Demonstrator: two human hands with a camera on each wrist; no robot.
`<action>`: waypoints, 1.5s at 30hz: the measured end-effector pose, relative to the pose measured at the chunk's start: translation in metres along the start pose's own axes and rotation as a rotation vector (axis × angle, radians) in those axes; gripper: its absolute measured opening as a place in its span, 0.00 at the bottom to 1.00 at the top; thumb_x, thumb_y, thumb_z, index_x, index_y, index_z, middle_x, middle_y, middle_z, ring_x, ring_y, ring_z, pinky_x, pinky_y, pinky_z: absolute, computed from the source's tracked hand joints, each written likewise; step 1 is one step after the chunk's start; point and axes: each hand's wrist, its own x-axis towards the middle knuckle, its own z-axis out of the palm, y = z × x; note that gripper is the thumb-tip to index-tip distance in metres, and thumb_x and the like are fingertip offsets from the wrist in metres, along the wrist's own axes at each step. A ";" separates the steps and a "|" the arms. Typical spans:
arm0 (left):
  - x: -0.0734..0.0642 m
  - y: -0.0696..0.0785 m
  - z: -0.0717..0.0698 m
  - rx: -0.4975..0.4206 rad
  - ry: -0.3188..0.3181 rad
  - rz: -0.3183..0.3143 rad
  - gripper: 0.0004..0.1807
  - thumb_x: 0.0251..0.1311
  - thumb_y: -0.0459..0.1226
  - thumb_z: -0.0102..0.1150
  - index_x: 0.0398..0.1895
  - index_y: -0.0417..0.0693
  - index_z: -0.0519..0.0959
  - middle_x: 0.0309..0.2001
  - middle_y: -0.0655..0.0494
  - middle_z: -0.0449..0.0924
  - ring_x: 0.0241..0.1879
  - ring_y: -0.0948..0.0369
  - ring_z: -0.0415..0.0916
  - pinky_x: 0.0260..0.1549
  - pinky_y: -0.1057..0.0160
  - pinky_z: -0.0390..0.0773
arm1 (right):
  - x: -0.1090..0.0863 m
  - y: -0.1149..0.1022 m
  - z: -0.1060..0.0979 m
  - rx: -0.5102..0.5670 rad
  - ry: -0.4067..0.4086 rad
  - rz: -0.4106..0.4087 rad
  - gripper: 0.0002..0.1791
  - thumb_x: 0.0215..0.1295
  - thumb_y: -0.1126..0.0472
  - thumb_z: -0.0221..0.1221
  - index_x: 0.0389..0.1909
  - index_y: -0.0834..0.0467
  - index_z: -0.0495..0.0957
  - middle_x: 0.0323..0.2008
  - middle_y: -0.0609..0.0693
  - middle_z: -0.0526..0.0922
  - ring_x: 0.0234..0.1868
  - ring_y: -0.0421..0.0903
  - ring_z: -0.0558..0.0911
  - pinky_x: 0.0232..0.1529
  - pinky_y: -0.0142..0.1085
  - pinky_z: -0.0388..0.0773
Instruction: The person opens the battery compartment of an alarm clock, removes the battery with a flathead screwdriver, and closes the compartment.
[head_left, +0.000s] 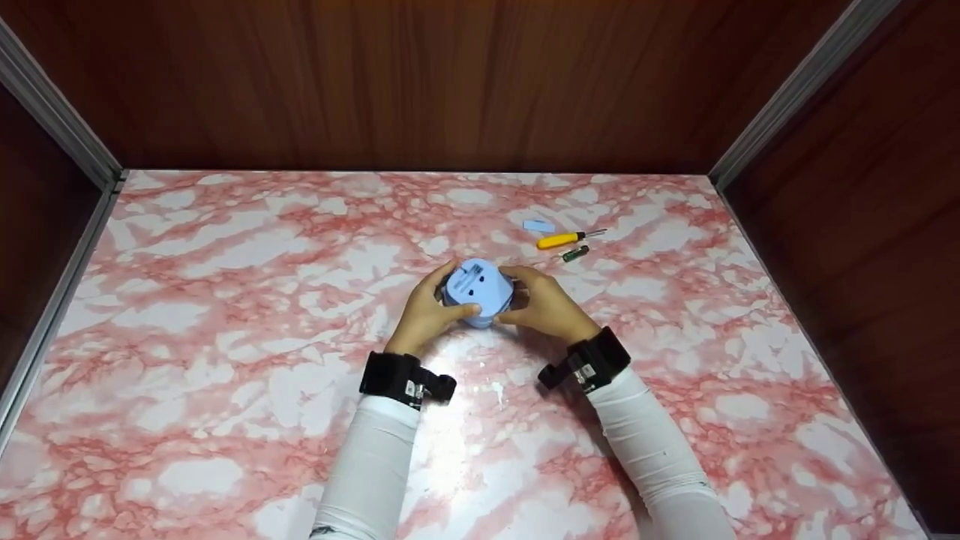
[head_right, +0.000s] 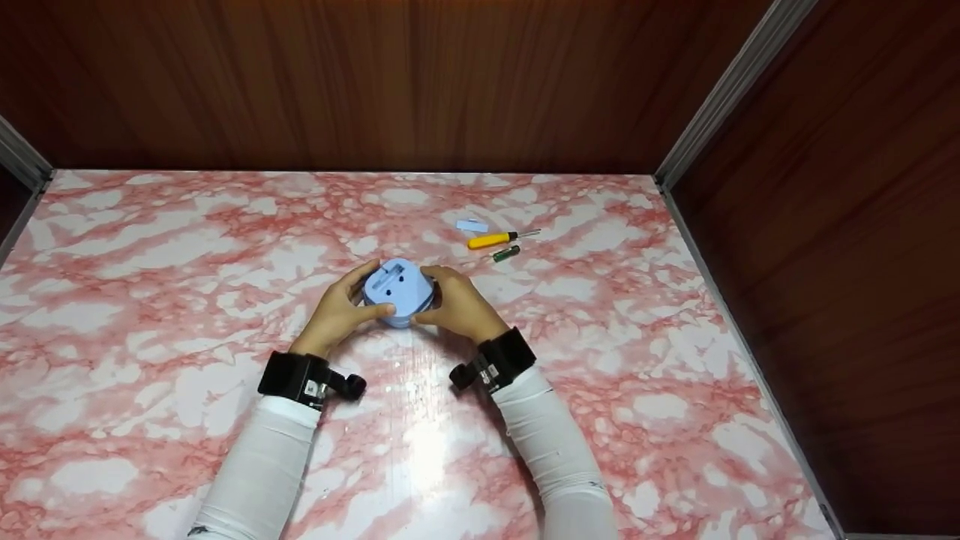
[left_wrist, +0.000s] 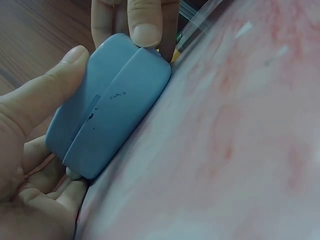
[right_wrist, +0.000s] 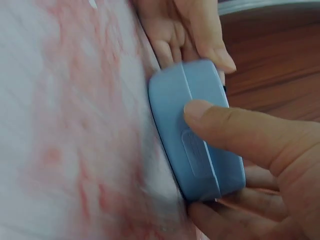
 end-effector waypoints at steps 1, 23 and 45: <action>0.000 0.000 -0.001 -0.026 -0.004 0.004 0.50 0.43 0.35 0.77 0.72 0.49 0.61 0.69 0.57 0.64 0.68 0.59 0.60 0.67 0.65 0.58 | 0.000 -0.001 0.002 -0.001 0.011 0.013 0.43 0.49 0.65 0.73 0.66 0.67 0.65 0.62 0.61 0.71 0.56 0.53 0.77 0.57 0.37 0.75; 0.002 -0.007 -0.004 -0.305 0.039 0.055 0.31 0.61 0.28 0.61 0.68 0.34 0.64 0.68 0.39 0.63 0.68 0.50 0.60 0.64 0.66 0.63 | -0.010 -0.035 0.040 -0.266 0.344 0.108 0.31 0.45 0.57 0.76 0.45 0.71 0.74 0.38 0.60 0.79 0.40 0.52 0.79 0.42 0.41 0.80; 0.004 -0.004 -0.004 -0.288 0.021 -0.020 0.31 0.63 0.29 0.57 0.70 0.39 0.62 0.71 0.43 0.59 0.69 0.54 0.58 0.63 0.70 0.64 | -0.007 -0.015 0.021 -0.050 0.319 0.097 0.24 0.61 0.50 0.66 0.47 0.65 0.76 0.40 0.57 0.82 0.40 0.48 0.82 0.45 0.36 0.81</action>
